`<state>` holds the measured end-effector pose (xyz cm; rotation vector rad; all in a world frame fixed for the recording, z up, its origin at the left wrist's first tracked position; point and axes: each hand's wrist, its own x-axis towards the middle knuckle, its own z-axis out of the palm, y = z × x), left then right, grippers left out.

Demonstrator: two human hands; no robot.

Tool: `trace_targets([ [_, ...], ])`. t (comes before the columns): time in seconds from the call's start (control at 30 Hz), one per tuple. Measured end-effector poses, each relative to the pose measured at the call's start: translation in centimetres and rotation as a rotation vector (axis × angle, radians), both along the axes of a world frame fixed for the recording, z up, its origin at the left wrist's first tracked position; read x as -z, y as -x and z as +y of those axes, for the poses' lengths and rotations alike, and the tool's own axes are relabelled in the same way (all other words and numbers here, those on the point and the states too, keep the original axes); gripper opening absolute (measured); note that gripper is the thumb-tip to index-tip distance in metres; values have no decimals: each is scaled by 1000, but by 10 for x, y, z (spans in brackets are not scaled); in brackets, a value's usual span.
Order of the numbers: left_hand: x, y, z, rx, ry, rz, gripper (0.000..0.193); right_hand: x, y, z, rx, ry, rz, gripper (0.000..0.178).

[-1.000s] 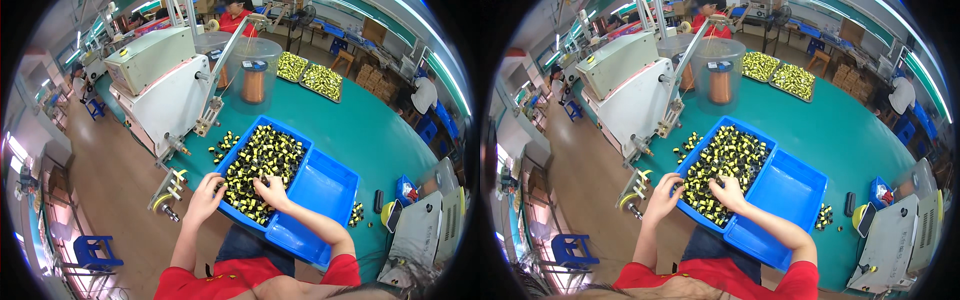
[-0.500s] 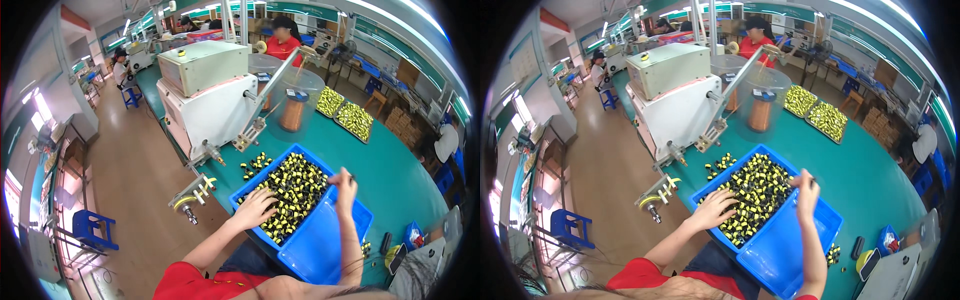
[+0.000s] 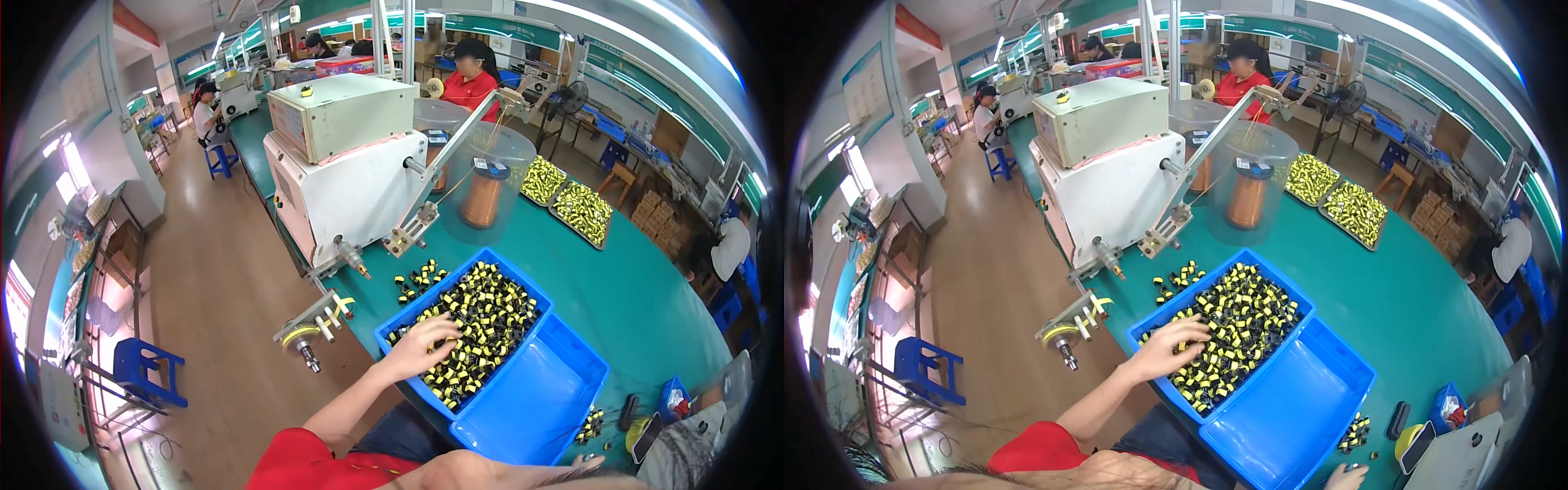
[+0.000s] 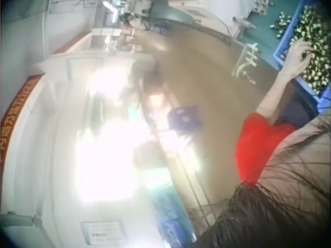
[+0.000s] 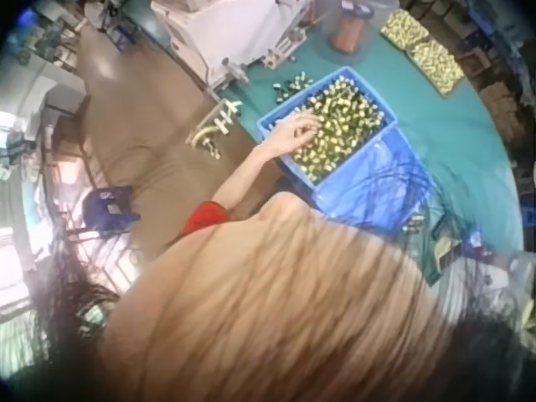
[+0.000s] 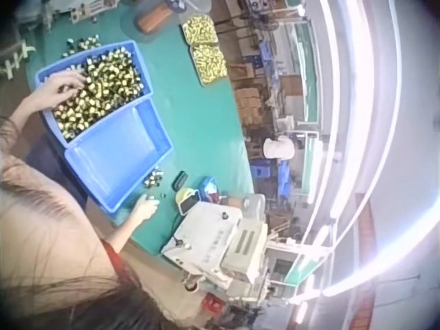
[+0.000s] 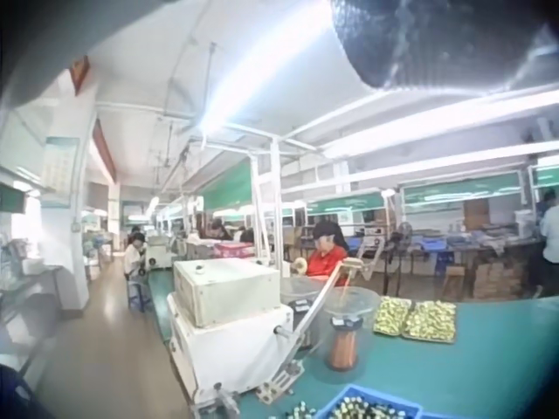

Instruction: Assembling small electronic components and placing them into sorting bins on a production floor.

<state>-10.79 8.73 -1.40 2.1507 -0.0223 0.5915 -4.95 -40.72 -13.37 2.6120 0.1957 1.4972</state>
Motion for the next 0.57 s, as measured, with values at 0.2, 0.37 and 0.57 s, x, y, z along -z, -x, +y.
trace_targets([
  [0.2, -164, 12, -20, 940, 705, -543, 27, -3, 2, 24, 222, -266, 299, 24],
  [0.37, -243, 4, -68, 1370, 708, -839, 43, 10, -10, 30, 255, -417, 308, 21],
  [0.57, -262, 28, -102, 1448, 903, -698, 40, -63, 5, 76, 258, -297, 530, 22],
])
